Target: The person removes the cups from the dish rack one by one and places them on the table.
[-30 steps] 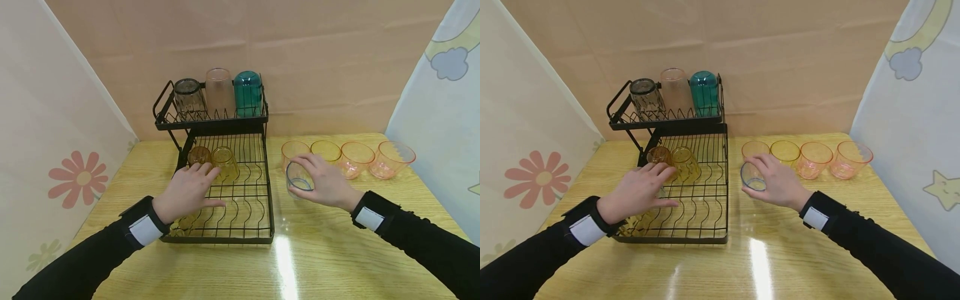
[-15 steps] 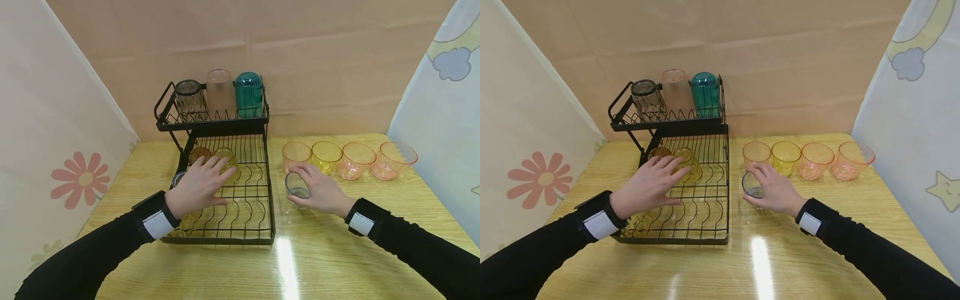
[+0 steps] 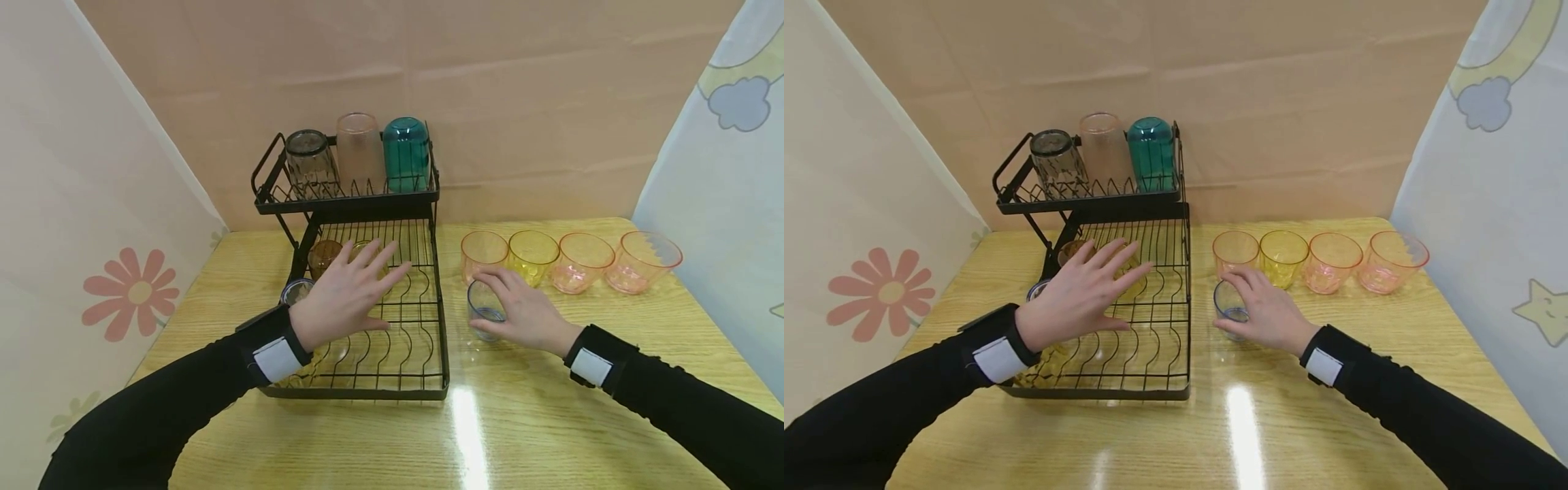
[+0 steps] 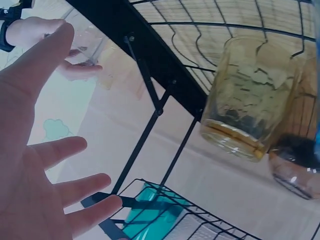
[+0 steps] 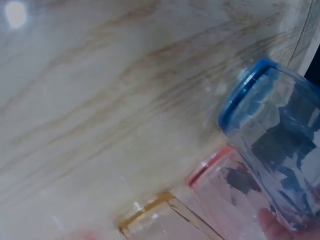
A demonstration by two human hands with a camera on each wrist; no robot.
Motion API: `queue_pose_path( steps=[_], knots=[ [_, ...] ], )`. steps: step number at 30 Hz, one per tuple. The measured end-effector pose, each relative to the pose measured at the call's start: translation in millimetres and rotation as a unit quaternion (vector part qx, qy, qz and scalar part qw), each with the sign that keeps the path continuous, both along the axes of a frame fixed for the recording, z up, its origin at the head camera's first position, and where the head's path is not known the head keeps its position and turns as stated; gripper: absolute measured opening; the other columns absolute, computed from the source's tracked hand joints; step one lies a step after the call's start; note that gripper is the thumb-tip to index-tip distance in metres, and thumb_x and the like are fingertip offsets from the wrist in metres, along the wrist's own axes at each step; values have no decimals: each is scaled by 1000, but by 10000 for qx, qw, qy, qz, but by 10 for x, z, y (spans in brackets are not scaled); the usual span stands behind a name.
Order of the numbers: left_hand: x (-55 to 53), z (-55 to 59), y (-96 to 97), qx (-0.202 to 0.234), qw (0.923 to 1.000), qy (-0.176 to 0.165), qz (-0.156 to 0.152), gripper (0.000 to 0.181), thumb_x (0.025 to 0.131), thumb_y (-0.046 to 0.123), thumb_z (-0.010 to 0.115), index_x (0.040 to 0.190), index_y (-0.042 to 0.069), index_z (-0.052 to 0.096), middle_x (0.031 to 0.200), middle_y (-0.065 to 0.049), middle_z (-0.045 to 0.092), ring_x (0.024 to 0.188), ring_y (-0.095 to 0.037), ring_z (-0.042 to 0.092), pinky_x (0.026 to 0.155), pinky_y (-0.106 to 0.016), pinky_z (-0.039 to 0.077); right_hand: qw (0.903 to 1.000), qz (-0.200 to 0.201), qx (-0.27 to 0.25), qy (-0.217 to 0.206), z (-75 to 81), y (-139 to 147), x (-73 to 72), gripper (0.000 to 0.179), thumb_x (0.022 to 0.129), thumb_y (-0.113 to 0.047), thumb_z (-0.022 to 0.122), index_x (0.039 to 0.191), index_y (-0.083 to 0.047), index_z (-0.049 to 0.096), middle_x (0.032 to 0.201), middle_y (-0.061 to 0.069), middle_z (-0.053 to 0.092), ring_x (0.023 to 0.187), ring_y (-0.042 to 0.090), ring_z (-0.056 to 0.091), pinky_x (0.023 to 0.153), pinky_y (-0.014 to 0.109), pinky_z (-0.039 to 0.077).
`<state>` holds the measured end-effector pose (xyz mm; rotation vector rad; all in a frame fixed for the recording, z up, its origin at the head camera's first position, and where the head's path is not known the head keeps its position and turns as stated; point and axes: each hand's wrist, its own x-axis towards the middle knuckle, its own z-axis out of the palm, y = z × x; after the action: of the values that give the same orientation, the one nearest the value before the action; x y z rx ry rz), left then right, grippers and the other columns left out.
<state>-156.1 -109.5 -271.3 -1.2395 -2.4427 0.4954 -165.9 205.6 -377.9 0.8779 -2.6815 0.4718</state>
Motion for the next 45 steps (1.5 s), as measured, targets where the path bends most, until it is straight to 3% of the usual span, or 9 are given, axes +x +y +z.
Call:
queue_pose_path(
  steps=[4,8,16,20,23,27,39,42,45],
  knots=[
    [-1,22,58,53,9999,119,-32,100,67,76,52,143,15,28,146,-18,23,130,-36,23,98,-57,21,9995,144,-9,267,47,15,21,81,76,-60,59,138,-12,35,137,9,34,116,27,39,64,33,46],
    [-16,29,111,103,9998,180,76,98,71,78,44,144,16,24,146,-18,22,131,-37,20,99,-58,20,9986,273,-45,445,131,52,69,81,76,-58,61,140,-16,33,138,9,34,118,27,37,85,45,41],
    [-101,6,194,213,9983,31,534,97,74,82,30,146,19,16,149,-18,13,133,-38,12,99,-59,15,9960,248,742,420,315,205,216,90,76,-64,55,146,-26,15,150,8,13,133,35,17,96,56,26],
    [-175,-23,218,274,9971,-103,697,101,71,84,32,147,19,13,149,-17,13,133,-38,13,98,-61,16,9930,198,1066,465,416,286,292,91,76,-67,52,147,-25,14,152,5,3,135,32,9,100,56,17],
    [-257,-44,232,341,9944,-420,903,103,70,84,34,147,21,10,149,-17,12,133,-38,13,98,-61,17,9914,147,1197,516,491,331,345,91,76,-67,52,147,-24,14,152,6,2,136,31,7,102,55,14],
    [-381,-70,232,405,9868,-875,1304,103,69,84,34,147,23,8,150,-16,10,134,-38,11,97,-61,19,9892,84,1329,614,594,352,394,92,76,-68,51,147,-23,15,152,7,2,136,30,8,102,54,13],
    [-636,-126,176,619,9602,-1610,2199,102,70,82,38,147,24,5,150,-15,6,134,-39,9,99,-59,17,9842,171,1548,847,824,210,366,93,73,-71,51,145,-20,21,151,10,9,136,29,7,97,59,22],
    [-669,-148,157,656,9534,-1735,2380,102,71,81,39,147,23,6,150,-16,7,133,-40,10,98,-58,22,9842,249,1567,787,861,116,359,94,73,-72,50,146,-21,20,151,9,6,136,28,7,98,59,20],
    [-690,-156,151,661,9459,-1865,2570,102,70,82,37,147,22,7,150,-16,8,132,-40,14,91,-52,36,9841,403,1557,748,890,12,351,93,74,-72,48,146,-21,18,152,8,2,136,29,6,98,58,19]
  ],
)
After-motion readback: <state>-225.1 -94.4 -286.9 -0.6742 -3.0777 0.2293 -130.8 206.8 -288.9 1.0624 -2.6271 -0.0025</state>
